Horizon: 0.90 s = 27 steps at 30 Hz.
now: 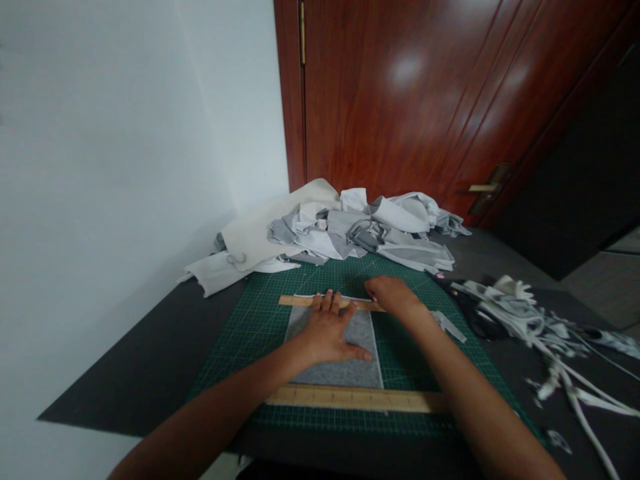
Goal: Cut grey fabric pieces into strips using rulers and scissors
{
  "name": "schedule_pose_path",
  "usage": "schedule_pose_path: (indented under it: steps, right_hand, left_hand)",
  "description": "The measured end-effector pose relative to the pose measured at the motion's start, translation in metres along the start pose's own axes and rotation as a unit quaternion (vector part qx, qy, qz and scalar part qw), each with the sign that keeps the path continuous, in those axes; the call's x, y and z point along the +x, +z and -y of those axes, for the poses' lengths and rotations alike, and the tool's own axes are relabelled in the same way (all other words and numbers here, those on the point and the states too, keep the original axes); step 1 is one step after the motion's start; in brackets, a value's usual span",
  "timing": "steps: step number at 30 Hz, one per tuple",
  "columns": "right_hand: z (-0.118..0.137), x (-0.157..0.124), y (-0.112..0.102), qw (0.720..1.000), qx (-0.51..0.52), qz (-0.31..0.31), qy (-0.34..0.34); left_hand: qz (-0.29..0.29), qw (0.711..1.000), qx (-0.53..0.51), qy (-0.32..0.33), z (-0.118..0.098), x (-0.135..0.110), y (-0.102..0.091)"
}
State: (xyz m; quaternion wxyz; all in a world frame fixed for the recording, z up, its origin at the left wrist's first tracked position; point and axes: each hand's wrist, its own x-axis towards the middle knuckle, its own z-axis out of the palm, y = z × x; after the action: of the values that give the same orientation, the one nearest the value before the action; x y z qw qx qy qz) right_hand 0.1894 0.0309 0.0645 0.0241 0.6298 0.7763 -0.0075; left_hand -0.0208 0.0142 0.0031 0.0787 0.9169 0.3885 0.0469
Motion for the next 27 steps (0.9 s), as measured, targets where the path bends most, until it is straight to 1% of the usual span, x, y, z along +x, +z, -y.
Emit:
schedule_pose_path:
  steps: [2,4,5,9,12,14,17,19,20,21,23,24,25,27]
  right_hand:
    - [-0.001,0.002,0.001,0.999,0.033,-0.01,-0.018]
    - [-0.003,0.007,0.005,0.992,0.11,-0.015,-0.066]
    - [-0.004,0.01,0.008,0.983,0.157,-0.007,-0.089]
    - [-0.008,0.021,0.018,0.941,0.298,0.079,-0.142]
    - [-0.009,0.024,0.021,0.9,0.383,0.124,-0.166]
    - [-0.006,0.024,0.022,0.876,0.424,0.146,-0.174]
    - [0.002,0.024,0.022,0.859,0.45,0.177,-0.171]
    - [0.007,0.023,0.023,0.862,0.446,0.183,-0.156]
    - [0.008,0.023,0.023,0.875,0.425,0.176,-0.148]
    - [0.009,0.023,0.023,0.896,0.391,0.16,-0.139]
    - [0.008,0.022,0.021,0.938,0.308,0.109,-0.116]
    - [0.007,0.021,0.021,0.953,0.274,0.08,-0.101]
    - [0.006,0.02,0.02,0.962,0.252,0.052,-0.087]
    - [0.006,0.018,0.018,0.97,0.235,0.015,-0.066]
  left_hand:
    - [0.001,1.0,0.002,-0.004,0.0,0.0,0.0]
    - [-0.005,1.0,0.003,-0.004,-0.001,0.001,0.001]
    - [-0.011,1.0,0.003,-0.002,-0.001,0.001,0.002]
    - [-0.031,0.999,0.002,0.006,0.0,0.002,0.005]
    - [-0.022,1.0,0.002,0.001,0.001,0.003,0.007]
    - [-0.01,1.0,-0.002,-0.005,0.001,0.004,0.007]
    - [-0.002,1.0,-0.009,-0.009,0.002,0.005,0.008]
    - [0.001,1.0,-0.011,-0.012,0.002,0.005,0.007]
    - [0.001,1.0,-0.011,-0.012,0.002,0.005,0.007]
    - [0.0,1.0,-0.012,-0.013,0.002,0.004,0.007]
    - [-0.006,1.0,-0.013,-0.013,0.002,0.004,0.005]
    - [-0.009,1.0,-0.014,-0.012,0.002,0.003,0.005]
    - [-0.011,1.0,-0.014,-0.011,0.002,0.003,0.004]
    - [-0.01,1.0,-0.013,-0.01,0.002,0.003,0.003]
